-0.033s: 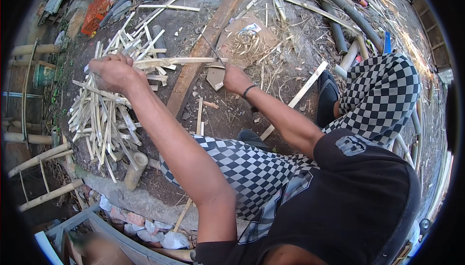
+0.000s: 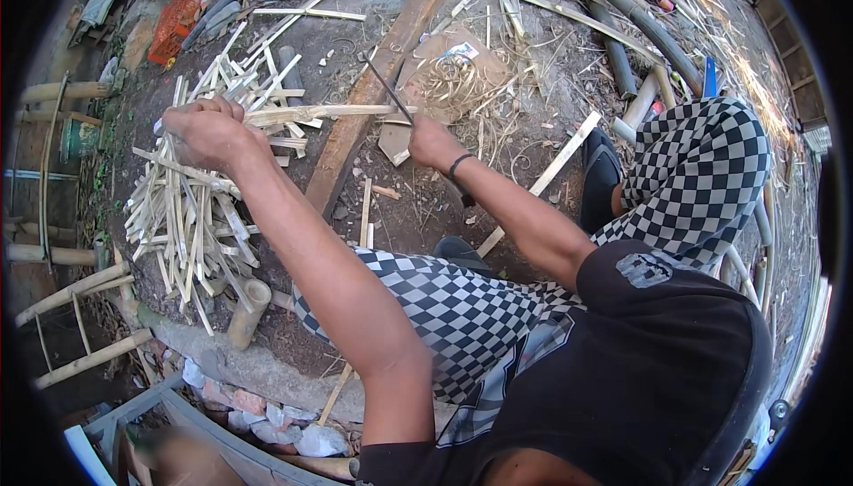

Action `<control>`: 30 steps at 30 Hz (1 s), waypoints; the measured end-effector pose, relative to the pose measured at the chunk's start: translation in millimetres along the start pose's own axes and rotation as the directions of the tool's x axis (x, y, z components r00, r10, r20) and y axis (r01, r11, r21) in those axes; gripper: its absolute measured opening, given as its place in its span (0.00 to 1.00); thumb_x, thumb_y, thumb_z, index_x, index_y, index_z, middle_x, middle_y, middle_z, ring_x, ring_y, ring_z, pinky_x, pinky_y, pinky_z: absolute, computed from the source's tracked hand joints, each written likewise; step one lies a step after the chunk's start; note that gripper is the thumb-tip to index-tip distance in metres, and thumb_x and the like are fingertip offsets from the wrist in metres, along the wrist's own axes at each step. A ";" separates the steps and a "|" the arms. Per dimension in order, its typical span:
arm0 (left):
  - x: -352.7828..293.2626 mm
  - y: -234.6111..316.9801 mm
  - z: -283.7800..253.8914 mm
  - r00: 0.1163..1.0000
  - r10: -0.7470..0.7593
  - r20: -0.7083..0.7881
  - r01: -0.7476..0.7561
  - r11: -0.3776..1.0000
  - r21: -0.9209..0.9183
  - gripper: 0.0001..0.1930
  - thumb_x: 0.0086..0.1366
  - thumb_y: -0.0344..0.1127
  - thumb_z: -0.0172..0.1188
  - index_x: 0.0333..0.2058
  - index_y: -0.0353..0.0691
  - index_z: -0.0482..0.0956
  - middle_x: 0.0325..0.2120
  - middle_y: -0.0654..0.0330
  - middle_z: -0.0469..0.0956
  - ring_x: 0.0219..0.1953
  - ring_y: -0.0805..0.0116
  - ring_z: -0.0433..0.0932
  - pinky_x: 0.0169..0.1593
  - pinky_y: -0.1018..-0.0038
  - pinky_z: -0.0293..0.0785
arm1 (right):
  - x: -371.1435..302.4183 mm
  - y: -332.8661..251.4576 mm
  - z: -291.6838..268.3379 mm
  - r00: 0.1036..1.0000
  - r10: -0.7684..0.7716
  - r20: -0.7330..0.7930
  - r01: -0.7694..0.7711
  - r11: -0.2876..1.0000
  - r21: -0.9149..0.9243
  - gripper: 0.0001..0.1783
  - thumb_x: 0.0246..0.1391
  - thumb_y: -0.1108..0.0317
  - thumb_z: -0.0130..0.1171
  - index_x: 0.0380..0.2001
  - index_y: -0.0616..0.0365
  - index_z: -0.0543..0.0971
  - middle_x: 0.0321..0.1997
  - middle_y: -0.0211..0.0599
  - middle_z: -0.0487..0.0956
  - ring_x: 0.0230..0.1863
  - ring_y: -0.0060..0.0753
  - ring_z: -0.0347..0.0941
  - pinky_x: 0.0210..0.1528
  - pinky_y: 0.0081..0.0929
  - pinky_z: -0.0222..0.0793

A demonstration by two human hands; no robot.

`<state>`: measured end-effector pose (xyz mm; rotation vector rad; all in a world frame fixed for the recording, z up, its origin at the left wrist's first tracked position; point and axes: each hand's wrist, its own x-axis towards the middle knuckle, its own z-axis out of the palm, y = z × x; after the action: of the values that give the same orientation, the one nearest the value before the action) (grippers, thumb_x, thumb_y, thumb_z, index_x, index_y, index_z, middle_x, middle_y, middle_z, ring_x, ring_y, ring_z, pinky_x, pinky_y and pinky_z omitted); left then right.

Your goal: The person shaves a thin strip of bamboo using a knife while holding it by hand.

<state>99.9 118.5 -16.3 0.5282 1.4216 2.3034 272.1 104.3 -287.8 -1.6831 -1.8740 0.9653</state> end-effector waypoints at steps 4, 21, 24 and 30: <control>1.5 7.8 -3.4 0.998 0.044 0.043 -0.045 0.999 0.030 0.16 0.62 0.38 0.44 0.16 0.45 0.54 0.09 0.65 0.54 0.11 0.74 0.50 0.17 0.73 0.45 | -22.1 -26.9 -0.6 0.995 -0.094 0.014 0.094 0.996 0.000 0.14 0.59 0.70 0.44 0.45 0.66 0.69 0.34 0.66 0.78 0.39 0.69 0.76 0.45 0.59 0.70; 6.3 2.9 -3.5 0.979 0.042 0.200 -0.037 0.999 -0.030 0.18 0.64 0.38 0.43 0.16 0.48 0.50 0.10 0.68 0.50 0.12 0.76 0.46 0.18 0.74 0.43 | -13.2 6.7 1.4 0.967 0.237 0.095 -0.234 0.971 -0.044 0.19 0.54 0.73 0.48 0.50 0.67 0.72 0.42 0.66 0.79 0.47 0.64 0.77 0.50 0.52 0.73; 7.3 8.6 -4.0 0.936 -0.019 0.351 0.045 0.997 -0.067 0.21 0.68 0.40 0.43 0.16 0.50 0.48 0.10 0.69 0.47 0.13 0.76 0.42 0.19 0.73 0.41 | -34.5 -33.5 -9.2 1.000 0.023 0.004 -0.023 0.997 0.068 0.19 0.58 0.71 0.47 0.52 0.67 0.69 0.36 0.66 0.79 0.41 0.67 0.77 0.47 0.57 0.72; 8.2 12.3 -11.6 0.820 -0.044 0.570 0.127 0.986 -0.106 0.21 0.67 0.42 0.42 0.16 0.50 0.48 0.10 0.69 0.45 0.15 0.76 0.40 0.20 0.73 0.39 | -53.1 -105.2 -25.3 0.978 -0.189 -0.085 0.205 0.944 0.259 0.14 0.62 0.68 0.48 0.47 0.65 0.67 0.25 0.65 0.76 0.31 0.70 0.74 0.36 0.59 0.68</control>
<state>85.5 108.8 -9.2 0.9842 0.9601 1.9167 228.4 55.8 -186.5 -1.3258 -1.7459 1.0213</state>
